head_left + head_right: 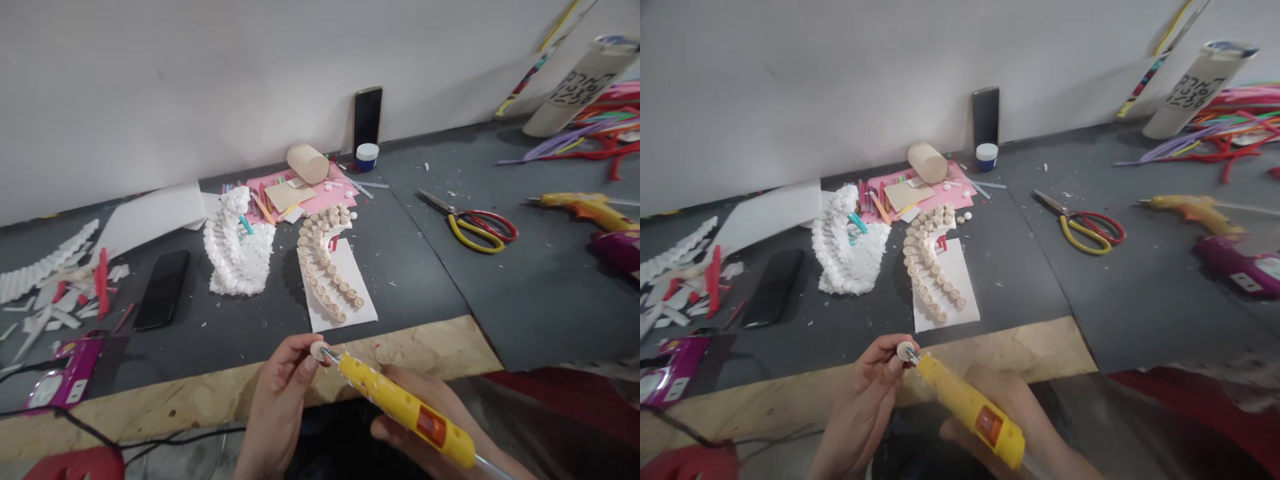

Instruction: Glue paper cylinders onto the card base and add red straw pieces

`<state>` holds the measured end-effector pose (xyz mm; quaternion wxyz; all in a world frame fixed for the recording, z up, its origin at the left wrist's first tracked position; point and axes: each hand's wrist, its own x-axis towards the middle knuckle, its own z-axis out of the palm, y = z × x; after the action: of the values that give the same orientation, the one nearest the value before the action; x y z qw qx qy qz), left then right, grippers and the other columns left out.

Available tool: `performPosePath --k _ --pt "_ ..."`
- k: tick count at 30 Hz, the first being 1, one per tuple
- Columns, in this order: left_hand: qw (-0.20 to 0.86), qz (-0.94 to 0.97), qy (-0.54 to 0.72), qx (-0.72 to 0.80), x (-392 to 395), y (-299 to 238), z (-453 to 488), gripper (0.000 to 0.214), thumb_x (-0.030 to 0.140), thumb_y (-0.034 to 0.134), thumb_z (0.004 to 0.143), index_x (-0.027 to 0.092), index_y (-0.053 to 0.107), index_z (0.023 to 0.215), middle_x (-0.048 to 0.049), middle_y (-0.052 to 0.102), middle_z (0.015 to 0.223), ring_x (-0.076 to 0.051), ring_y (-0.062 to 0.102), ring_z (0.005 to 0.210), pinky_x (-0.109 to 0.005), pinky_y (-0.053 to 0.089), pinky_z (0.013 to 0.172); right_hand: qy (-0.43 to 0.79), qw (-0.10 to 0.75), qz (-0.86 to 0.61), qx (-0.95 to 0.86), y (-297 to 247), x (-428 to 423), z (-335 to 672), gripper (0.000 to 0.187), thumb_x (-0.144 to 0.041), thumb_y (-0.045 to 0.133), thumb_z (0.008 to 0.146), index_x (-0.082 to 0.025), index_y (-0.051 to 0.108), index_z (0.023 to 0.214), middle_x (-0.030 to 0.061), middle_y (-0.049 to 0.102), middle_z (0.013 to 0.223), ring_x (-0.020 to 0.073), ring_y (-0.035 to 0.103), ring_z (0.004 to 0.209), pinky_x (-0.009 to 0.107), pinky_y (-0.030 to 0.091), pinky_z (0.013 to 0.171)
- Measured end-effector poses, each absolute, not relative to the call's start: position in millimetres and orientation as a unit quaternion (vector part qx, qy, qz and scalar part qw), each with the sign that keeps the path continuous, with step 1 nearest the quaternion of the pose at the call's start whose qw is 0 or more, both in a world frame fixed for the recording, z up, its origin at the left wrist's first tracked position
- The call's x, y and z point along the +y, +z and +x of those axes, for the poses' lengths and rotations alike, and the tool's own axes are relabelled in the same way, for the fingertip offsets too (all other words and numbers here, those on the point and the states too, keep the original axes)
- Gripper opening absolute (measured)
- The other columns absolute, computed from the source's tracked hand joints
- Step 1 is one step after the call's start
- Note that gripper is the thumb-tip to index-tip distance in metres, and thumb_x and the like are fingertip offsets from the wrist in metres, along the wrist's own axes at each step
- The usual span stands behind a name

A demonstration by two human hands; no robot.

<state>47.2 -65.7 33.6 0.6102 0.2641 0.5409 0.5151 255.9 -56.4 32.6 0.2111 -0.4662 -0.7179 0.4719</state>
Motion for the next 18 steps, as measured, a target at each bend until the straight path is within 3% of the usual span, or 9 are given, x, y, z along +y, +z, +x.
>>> performPosePath --k 18 --pt "0.606 0.255 0.52 0.545 -63.8 36.4 48.9 0.026 0.041 0.079 0.078 0.022 0.073 0.095 -0.0021 0.07 0.088 -0.013 0.061 0.086 -0.023 0.046 0.084 0.473 0.171 -0.476 -0.722 44.0 -53.0 254.6 0.029 -0.036 0.067 0.081 -0.02 0.047 0.068 -0.0034 0.053 0.061 0.0092 0.049 0.052 0.022 0.035 0.051"
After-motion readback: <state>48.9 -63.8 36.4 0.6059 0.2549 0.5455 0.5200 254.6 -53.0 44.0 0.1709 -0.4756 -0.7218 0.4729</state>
